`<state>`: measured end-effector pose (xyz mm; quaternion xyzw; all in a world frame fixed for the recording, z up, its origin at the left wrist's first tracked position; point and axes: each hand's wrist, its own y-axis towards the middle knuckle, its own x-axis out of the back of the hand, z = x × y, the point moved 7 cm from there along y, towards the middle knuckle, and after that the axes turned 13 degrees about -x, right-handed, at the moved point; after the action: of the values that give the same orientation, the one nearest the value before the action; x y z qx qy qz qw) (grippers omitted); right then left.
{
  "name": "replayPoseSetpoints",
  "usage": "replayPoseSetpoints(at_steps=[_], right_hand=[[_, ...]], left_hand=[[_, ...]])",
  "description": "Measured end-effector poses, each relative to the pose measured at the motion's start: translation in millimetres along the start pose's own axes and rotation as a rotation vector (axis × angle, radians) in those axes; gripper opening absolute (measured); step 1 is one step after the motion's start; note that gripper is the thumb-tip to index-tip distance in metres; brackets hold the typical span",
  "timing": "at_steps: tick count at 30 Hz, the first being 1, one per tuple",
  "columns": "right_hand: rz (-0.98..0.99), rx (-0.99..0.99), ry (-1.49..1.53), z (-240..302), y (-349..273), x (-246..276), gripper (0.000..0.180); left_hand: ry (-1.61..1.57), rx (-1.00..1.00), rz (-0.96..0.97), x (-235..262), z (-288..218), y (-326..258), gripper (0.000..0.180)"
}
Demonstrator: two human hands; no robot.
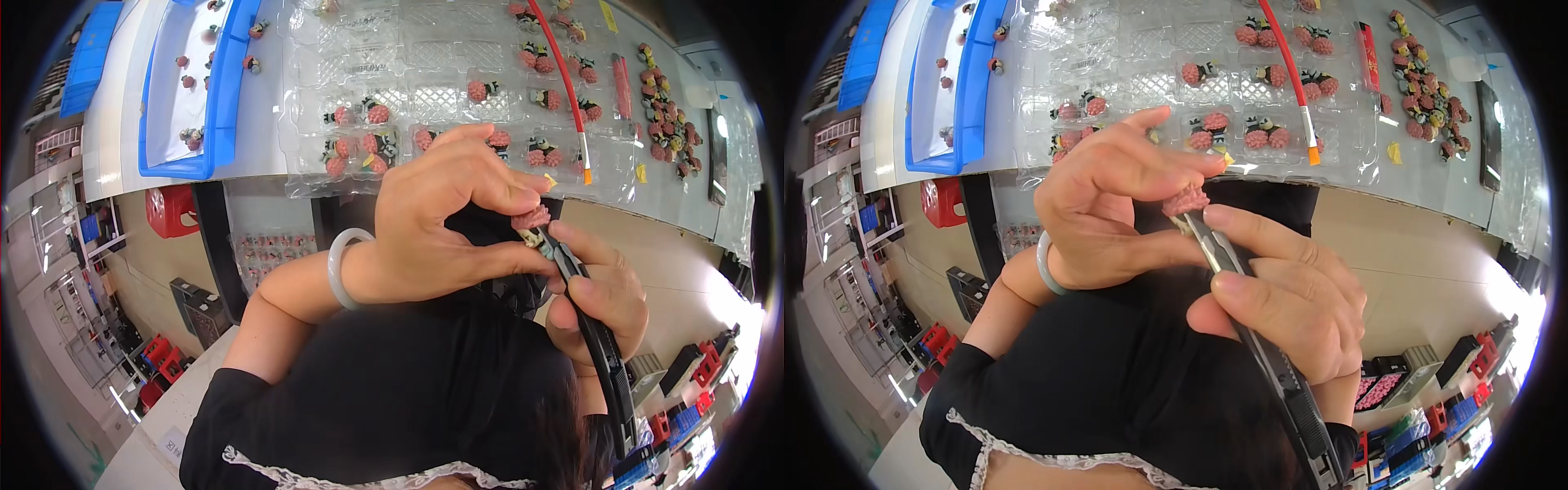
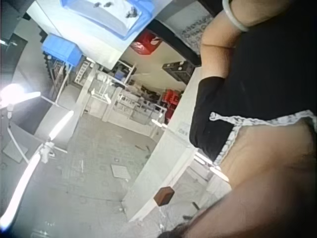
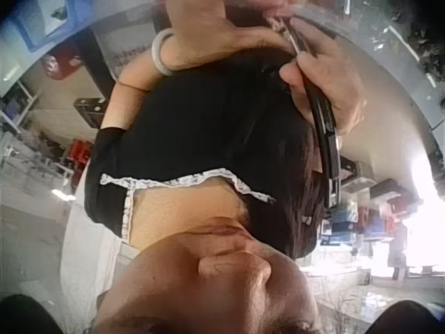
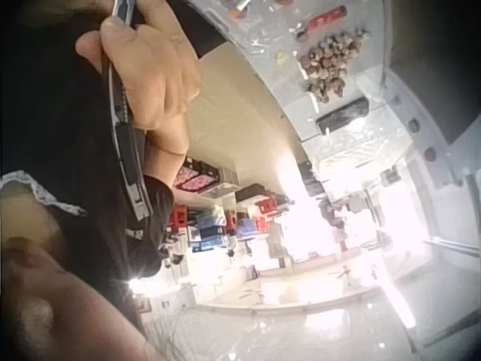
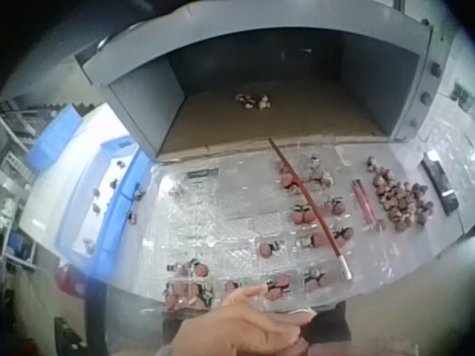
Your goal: Painting and detailing small ceramic figurines at a workbench.
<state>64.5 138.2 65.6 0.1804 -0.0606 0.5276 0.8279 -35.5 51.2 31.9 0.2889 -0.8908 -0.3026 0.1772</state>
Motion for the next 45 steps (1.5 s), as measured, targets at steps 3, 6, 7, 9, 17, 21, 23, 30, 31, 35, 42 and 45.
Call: replayPoseSetpoints(at_steps=[3, 6, 7, 9, 17, 21, 23, 30, 31, 35, 42, 45], right_hand=[[-0.02, -0.006, -0.024, 1.1, -0.3, 0.7, 0.037], [-0.014, -0.04, -0.014, 0.4, -0.1, 1.9, 0.037], [-0.023, -0.025, -0.033, 1.2, 0.0, 1.9, 0.037], [-0.032, -0.011, -0.052, 1.2, 0.4, 1.9, 0.036], [-0.019, -0.016, -0.022, 2.7, 1.8, 0.6, 0.037], [-0.007, -0.03, -0.013, -0.2, 0.5, 0.1, 0.038], [-0.037, -0.002, -0.007, -1.2, -0.9, 1.2, 0.039], [-0.004, -0.003, -0.015, -1.6, 0.5, 0.7, 0.039], [-0.023, 0.006, 0.029, -3.6, -0.9, 1.2, 0.039], [0.019, -0.005, -0.027, -6.7, -3.6, 0.2, 0.029], [0.01, 0.035, -0.033, -7.7, -3.4, -1.1, 0.031], [0.002, 0.049, 0.026, -9.8, -3.0, -1.0, 0.031]], left_hand=[[0.005, -0.006, -0.003, -0.4, -0.7, 0.0, 0.042], [0.023, -0.02, -0.024, 0.6, -3.1, 1.3, 0.042], [0.029, -0.019, -0.013, 0.6, -3.2, 1.2, 0.043], [0.035, -0.018, -0.003, 0.2, -2.9, 0.7, 0.043], [0.014, -0.001, -0.007, 0.1, -1.5, 1.0, 0.04], [0.025, -0.006, -0.015, 0.9, -0.9, -0.1, 0.041], [0.025, -0.009, -0.003, 0.5, -1.1, 0.0, 0.042], [0.035, -0.01, -0.004, 0.6, -1.4, -0.2, 0.044], [0.029, -0.011, -0.004, 0.1, -1.3, 0.0, 0.044], [0.03, -0.011, 0.003, 0.4, -1.7, 0.1, 0.044], [0.058, -0.03, -0.002, 0.5, -2.1, -0.5, 0.044], [0.068, -0.051, -0.015, 0.4, -3.8, -0.2, 0.045]])
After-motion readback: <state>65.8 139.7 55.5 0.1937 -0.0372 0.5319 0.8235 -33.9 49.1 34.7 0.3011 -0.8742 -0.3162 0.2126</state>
